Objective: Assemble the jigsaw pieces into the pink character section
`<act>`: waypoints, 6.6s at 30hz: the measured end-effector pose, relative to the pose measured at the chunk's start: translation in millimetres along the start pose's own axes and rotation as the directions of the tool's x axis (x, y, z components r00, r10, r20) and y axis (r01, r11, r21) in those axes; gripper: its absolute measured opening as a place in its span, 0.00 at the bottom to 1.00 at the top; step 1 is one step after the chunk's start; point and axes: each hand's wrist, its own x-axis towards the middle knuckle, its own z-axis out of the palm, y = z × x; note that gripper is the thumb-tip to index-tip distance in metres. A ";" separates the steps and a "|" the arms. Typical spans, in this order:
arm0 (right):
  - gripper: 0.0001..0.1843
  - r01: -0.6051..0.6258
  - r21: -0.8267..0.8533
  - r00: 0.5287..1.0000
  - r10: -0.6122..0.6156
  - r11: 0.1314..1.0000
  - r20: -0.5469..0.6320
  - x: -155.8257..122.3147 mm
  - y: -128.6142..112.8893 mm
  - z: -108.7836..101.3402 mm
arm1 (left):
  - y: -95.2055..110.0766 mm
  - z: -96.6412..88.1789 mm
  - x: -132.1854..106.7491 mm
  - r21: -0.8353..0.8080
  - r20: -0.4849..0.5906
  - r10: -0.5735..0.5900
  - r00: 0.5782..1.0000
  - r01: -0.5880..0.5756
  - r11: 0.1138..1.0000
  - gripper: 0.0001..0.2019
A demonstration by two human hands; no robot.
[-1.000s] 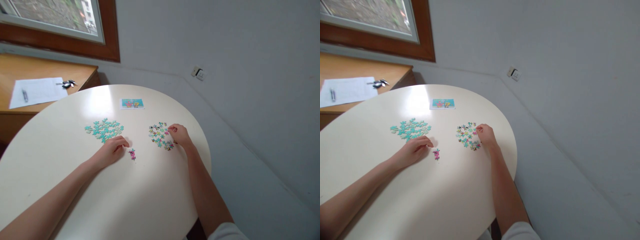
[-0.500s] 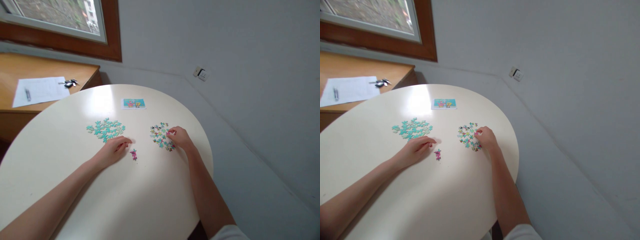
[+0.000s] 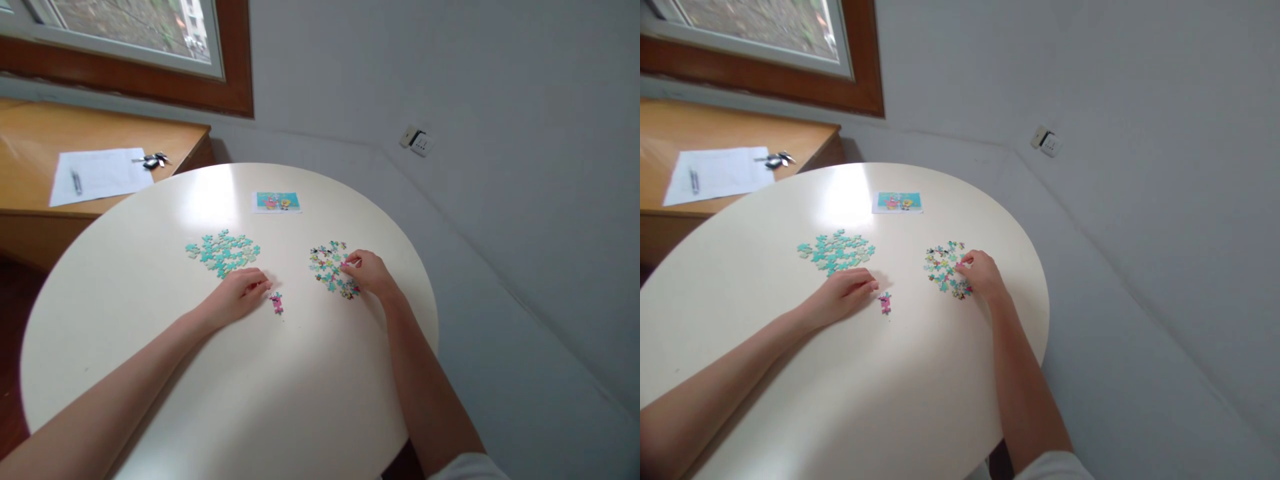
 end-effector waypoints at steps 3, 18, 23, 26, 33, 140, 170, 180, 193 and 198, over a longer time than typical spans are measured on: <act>0.08 -0.019 0.059 1.000 0.019 0.998 0.002 -1.2 -3.0 -0.2 | 0.1 0.6 -0.3 -0.015 -0.004 0.000 1.000 0.000 1.000 0.17; 0.07 0.180 0.424 0.983 -0.150 0.887 -0.103 -12.3 -36.0 9.7 | 2.9 4.6 -1.9 -0.063 -0.054 -0.029 0.998 0.026 0.998 0.09; 0.10 0.183 0.589 0.943 -0.309 0.787 0.120 -33.2 -64.1 22.1 | 4.0 6.3 -1.8 -0.111 -0.032 -0.005 0.999 0.001 0.994 0.04; 0.10 0.150 0.635 0.899 -0.371 0.758 0.231 -41.2 -72.1 28.3 | 4.1 6.6 -2.3 -0.164 -0.030 0.002 1.000 -0.007 0.986 0.04; 0.07 0.108 0.655 0.865 -0.395 0.748 0.310 -47.0 -76.8 36.1 | 4.2 5.6 -3.6 -0.192 0.008 0.025 1.000 -0.023 0.981 0.04; 0.07 0.469 0.465 0.732 -0.625 0.751 0.273 -53.6 -82.6 33.7 | 6.9 -13.5 -5.3 -0.052 0.237 0.268 0.934 -0.263 0.963 0.07; 0.05 0.466 0.477 0.734 -0.627 0.745 0.260 -54.3 -82.7 35.6 | 5.1 -11.2 -5.0 -0.013 0.257 0.254 0.932 -0.260 0.966 0.09; 0.06 0.467 0.476 0.733 -0.627 0.745 0.263 -54.6 -83.4 35.2 | 3.3 -9.6 -5.4 -0.044 0.237 0.263 0.935 -0.260 0.965 0.09; 0.07 0.441 0.467 0.824 -0.552 0.767 0.129 -46.8 -77.0 37.8 | 3.5 -10.5 -4.6 0.036 0.128 0.158 0.979 -0.164 0.986 0.11; 0.07 0.457 0.429 0.851 -0.524 0.780 0.047 -42.6 -73.2 37.5 | -0.4 -4.7 -3.9 0.079 0.097 0.108 0.989 -0.116 0.990 0.12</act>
